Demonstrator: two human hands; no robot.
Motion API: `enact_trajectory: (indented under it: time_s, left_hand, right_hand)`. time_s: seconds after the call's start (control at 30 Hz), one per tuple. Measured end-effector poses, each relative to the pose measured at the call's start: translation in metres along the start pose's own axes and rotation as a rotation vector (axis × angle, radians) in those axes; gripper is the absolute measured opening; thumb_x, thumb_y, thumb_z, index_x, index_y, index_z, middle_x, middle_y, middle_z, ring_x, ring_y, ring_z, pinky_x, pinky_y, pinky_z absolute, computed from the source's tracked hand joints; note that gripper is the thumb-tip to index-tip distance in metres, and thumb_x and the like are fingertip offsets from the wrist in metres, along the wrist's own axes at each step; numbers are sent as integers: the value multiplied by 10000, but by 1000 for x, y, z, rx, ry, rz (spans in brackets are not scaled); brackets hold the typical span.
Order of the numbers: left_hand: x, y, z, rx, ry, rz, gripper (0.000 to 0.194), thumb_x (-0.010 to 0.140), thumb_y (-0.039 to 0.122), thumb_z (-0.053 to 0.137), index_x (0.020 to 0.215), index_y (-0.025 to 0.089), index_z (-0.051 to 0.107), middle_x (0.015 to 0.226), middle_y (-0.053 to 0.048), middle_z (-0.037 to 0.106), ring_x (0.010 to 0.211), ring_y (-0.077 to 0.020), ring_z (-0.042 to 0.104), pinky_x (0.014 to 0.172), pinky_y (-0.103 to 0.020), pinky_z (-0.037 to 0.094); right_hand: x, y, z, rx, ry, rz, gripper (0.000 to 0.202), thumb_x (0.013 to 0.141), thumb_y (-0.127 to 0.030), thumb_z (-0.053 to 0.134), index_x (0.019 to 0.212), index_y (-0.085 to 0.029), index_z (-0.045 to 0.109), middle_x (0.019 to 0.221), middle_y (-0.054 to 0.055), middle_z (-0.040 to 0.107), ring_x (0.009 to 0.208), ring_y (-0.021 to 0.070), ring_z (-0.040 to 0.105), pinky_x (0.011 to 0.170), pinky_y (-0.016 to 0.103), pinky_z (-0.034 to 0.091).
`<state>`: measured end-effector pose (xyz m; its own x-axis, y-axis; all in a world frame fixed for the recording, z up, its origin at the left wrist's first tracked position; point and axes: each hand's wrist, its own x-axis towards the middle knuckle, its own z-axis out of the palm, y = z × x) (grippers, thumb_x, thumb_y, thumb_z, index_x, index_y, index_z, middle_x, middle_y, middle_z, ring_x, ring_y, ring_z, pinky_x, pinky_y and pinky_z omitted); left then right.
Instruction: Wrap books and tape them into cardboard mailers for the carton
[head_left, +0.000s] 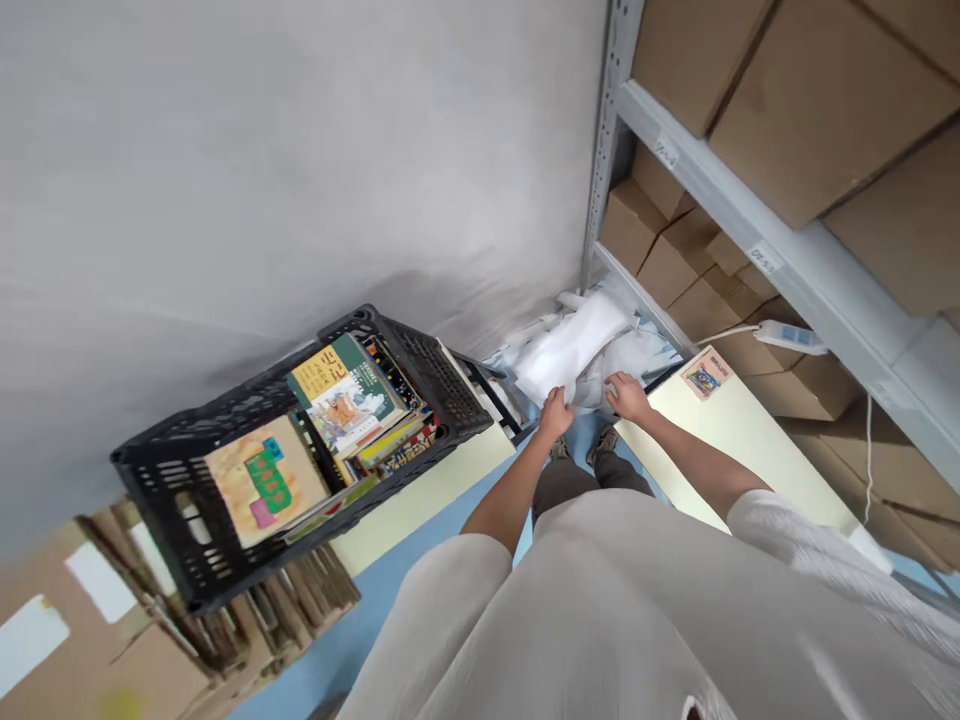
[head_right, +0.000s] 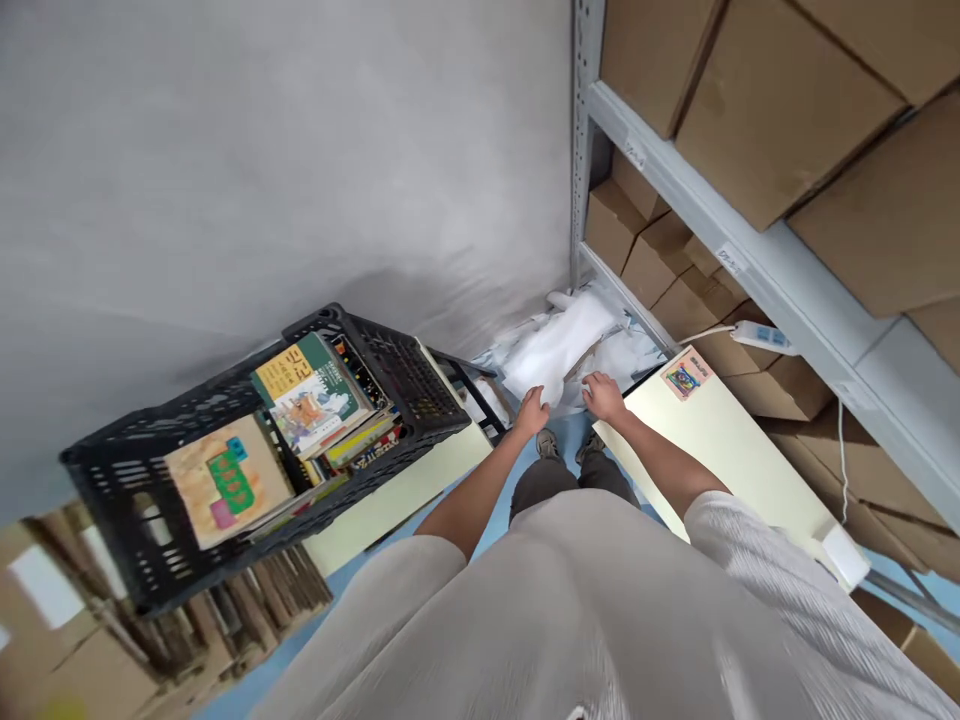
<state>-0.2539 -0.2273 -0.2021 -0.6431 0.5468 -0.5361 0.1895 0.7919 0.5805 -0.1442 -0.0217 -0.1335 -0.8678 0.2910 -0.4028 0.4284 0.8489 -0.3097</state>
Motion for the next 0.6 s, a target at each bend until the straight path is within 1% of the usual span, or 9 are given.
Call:
enact_trajectory:
  time_s: [0.13, 0.27, 0.37, 0.47, 0.53, 0.6]
  left_hand:
    - [22, -22, 12, -31, 36, -102, 673, 989, 157, 552, 1661, 148, 528, 1733, -180, 511, 1641, -313, 466, 1378, -416, 364]
    - [58, -49, 31, -51, 34, -179, 657, 985, 135, 545, 1641, 158, 564, 1718, -165, 534, 1631, -314, 484, 1390, -426, 365]
    - [91, -73, 54, -86, 23, -226, 668, 972, 132, 563, 1639, 172, 572, 1706, -159, 552, 1625, -327, 491, 1393, -455, 371]
    - [123, -100, 83, -135, 26, -241, 700, 953, 135, 572, 1651, 177, 556, 1679, -158, 581, 1626, -343, 484, 1398, -501, 365]
    - [141, -117, 102, -159, 31, -251, 701, 946, 133, 569, 1645, 178, 557, 1668, -152, 588, 1629, -336, 473, 1399, -497, 359]
    - [156, -133, 118, -176, 33, -291, 683, 944, 136, 572, 1627, 166, 566, 1684, -157, 564, 1635, -338, 458, 1395, -479, 357]
  right_hand:
    - [54, 18, 25, -8, -77, -24, 352, 1074, -271, 544, 1376, -185, 705, 1398, 171, 714, 1293, 337, 616, 1078, 429, 483]
    - [105, 32, 60, -16, -160, 18, 331, 1071, -278, 581, 1360, -181, 708, 1398, 171, 719, 1301, 333, 625, 1076, 417, 496]
    - [138, 40, 93, -27, -200, 34, 322, 1071, -293, 600, 1358, -193, 705, 1393, 166, 720, 1301, 331, 632, 1055, 408, 510]
    - [167, 46, 132, -39, -246, 35, 342, 1063, -294, 604, 1373, -193, 706, 1405, 176, 714, 1293, 345, 641, 1048, 426, 522]
    - [184, 50, 158, -44, -272, 24, 360, 1056, -294, 602, 1381, -186, 711, 1408, 194, 712, 1291, 367, 640, 1055, 458, 526]
    - [199, 52, 182, -48, -297, 8, 379, 1049, -294, 609, 1394, -176, 714, 1411, 217, 709, 1294, 389, 635, 1065, 491, 529]
